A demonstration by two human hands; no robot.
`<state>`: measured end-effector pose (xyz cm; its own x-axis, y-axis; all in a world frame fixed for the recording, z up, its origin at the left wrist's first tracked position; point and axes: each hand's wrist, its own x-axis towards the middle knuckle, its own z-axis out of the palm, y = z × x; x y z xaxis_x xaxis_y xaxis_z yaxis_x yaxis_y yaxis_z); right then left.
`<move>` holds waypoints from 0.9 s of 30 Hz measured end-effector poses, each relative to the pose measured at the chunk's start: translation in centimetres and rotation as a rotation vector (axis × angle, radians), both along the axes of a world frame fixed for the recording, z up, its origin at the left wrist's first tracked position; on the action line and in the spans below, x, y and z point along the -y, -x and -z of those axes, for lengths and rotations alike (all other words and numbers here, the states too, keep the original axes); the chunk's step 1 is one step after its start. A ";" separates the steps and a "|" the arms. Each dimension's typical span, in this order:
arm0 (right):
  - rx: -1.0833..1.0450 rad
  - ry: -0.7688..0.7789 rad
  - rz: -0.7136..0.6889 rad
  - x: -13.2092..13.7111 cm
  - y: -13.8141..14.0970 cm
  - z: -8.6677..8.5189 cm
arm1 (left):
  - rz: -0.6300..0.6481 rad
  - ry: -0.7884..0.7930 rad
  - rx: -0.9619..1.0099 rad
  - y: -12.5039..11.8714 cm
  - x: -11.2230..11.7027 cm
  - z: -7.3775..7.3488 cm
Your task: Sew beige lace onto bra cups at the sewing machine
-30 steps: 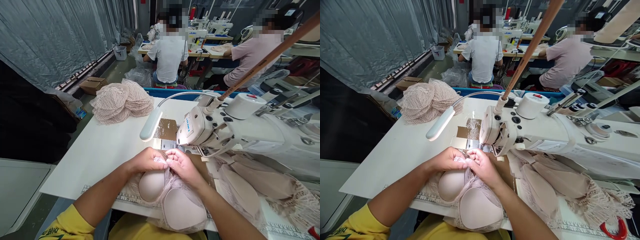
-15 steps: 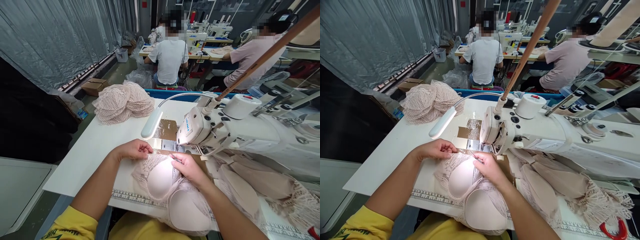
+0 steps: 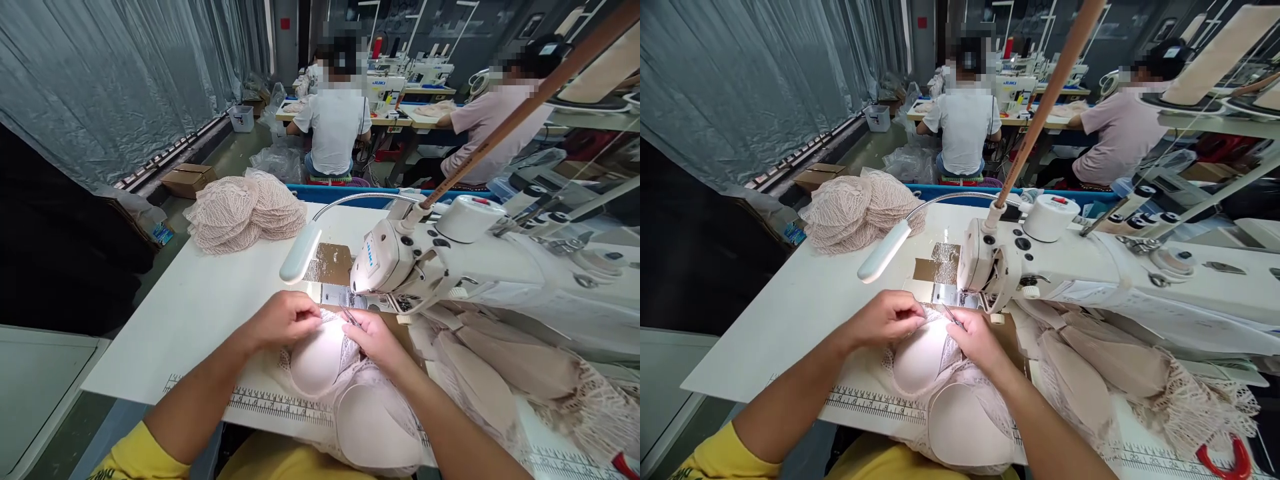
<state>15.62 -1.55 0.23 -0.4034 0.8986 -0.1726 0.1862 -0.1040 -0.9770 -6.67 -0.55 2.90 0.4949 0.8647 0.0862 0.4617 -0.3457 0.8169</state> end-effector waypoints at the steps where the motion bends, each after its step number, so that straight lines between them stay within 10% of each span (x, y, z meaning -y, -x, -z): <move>1: -0.010 0.006 -0.004 0.0 0.1 0.0 | 0.015 -0.062 -0.034 -0.6 0.2 0.3; 15: -0.162 0.421 0.137 0.7 1.2 0.1 | -0.039 -0.717 -0.147 -2.3 0.8 2.1; 27: 0.049 -0.187 0.069 0.5 0.8 0.2 | -0.103 -0.908 -0.128 -2.9 1.2 1.9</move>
<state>14.85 -2.07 -0.02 -0.3351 0.9420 -0.0184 0.2331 0.0639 -0.9704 -3.80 -1.71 1.03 0.4717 0.5324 0.7029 0.5937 -0.7811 0.1933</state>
